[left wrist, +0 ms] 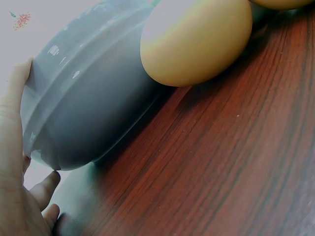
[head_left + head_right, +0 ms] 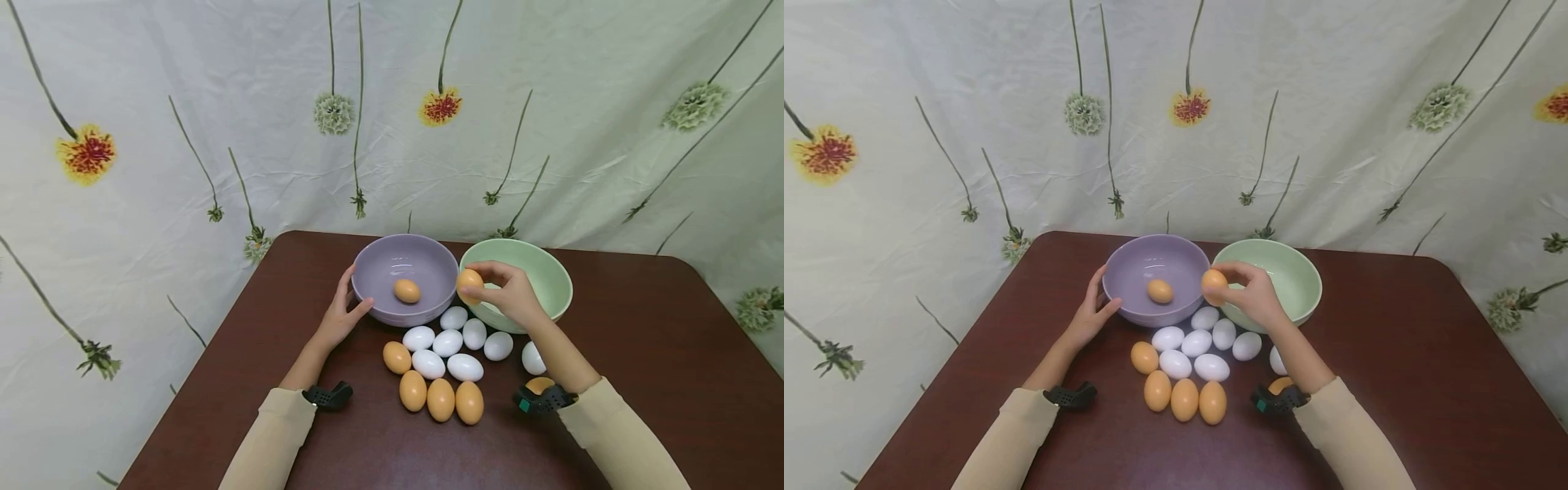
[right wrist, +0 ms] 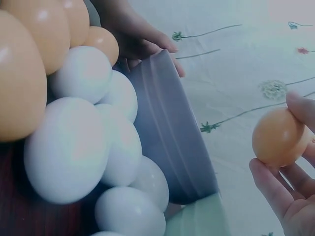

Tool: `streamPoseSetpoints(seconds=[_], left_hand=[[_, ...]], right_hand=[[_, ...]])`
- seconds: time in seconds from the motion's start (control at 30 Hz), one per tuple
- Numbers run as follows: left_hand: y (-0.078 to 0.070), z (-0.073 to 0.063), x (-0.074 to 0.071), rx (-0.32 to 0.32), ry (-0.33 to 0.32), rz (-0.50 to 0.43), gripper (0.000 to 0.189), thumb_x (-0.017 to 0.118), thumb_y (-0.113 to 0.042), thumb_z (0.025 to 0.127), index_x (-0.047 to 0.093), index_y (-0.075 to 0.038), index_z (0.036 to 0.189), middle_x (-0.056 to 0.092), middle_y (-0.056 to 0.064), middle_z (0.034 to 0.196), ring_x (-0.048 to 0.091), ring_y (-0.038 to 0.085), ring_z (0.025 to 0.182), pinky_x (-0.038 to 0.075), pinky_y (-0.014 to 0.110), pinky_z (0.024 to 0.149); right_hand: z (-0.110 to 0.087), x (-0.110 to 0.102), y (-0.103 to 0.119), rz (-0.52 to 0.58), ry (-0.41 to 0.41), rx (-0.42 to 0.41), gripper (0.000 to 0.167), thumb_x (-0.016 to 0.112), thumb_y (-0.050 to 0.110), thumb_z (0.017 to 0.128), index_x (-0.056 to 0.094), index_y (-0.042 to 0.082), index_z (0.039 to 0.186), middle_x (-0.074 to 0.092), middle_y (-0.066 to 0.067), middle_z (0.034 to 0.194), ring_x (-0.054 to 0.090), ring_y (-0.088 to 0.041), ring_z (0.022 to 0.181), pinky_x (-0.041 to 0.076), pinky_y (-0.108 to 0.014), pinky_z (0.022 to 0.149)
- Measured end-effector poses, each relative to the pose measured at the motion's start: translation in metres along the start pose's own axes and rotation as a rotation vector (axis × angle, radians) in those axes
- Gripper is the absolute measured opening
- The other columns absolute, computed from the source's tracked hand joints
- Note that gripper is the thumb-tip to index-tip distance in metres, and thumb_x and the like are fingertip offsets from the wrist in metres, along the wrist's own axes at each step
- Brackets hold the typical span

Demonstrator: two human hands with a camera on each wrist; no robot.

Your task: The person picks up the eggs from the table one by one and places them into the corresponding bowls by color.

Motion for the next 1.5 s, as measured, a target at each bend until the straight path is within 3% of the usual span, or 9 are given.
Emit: streamPoseSetpoints(seconds=[0.37, 0.7, 0.97, 1.5], left_hand=[[0.002, 0.0, -0.001, -0.003, 0.0, -0.005, 0.078, 0.058, -0.007, 0.095, 0.009, -0.002, 0.155, 0.008, 0.022, 0.159, 0.019, 0.042, 0.143, 0.021, 0.052, 0.113], [0.001, 0.0, -0.001, -0.002, -0.004, 0.005, 0.078, 0.06, -0.01, 0.095, 0.01, -0.003, 0.155, 0.009, 0.021, 0.16, 0.018, 0.041, 0.143, 0.021, 0.052, 0.114], [0.001, 0.0, -0.001, -0.014, 0.003, -0.005, 0.079, 0.059, -0.01, 0.095, 0.01, -0.003, 0.155, 0.008, 0.021, 0.16, 0.021, 0.047, 0.141, 0.021, 0.055, 0.113], [0.005, 0.0, -0.002, -0.033, 0.004, -0.003, 0.08, 0.06, -0.012, 0.095, 0.009, -0.006, 0.156, 0.007, 0.02, 0.16, 0.023, 0.049, 0.139, 0.023, 0.056, 0.111]], right_hand=[[0.019, 0.022, -0.002, 0.05, 0.02, 0.022, 0.042, 0.077, 0.003, 0.083, 0.063, -0.007, 0.121, 0.069, -0.012, 0.105, 0.062, -0.014, 0.092, 0.052, -0.024, 0.074], [0.035, 0.039, -0.005, 0.003, 0.035, 0.03, 0.043, 0.076, 0.009, 0.085, 0.062, -0.005, 0.124, 0.066, -0.014, 0.113, 0.061, -0.023, 0.098, 0.05, -0.025, 0.076], [0.051, 0.059, -0.01, -0.029, 0.013, 0.089, 0.041, 0.074, 0.013, 0.088, 0.063, -0.002, 0.124, 0.065, -0.017, 0.115, 0.062, -0.03, 0.103, 0.051, -0.027, 0.076], [0.082, 0.09, -0.023, -0.225, -0.059, 0.157, 0.042, 0.075, 0.023, 0.087, 0.065, 0.002, 0.123, 0.066, -0.012, 0.117, 0.062, -0.027, 0.106, 0.051, -0.036, 0.086]])
Point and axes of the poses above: each hand's wrist, its own z-axis towards the middle knuckle, its own x-axis out of the palm, y = z × x, the point moved 2 cm from there along z, towards the middle knuckle
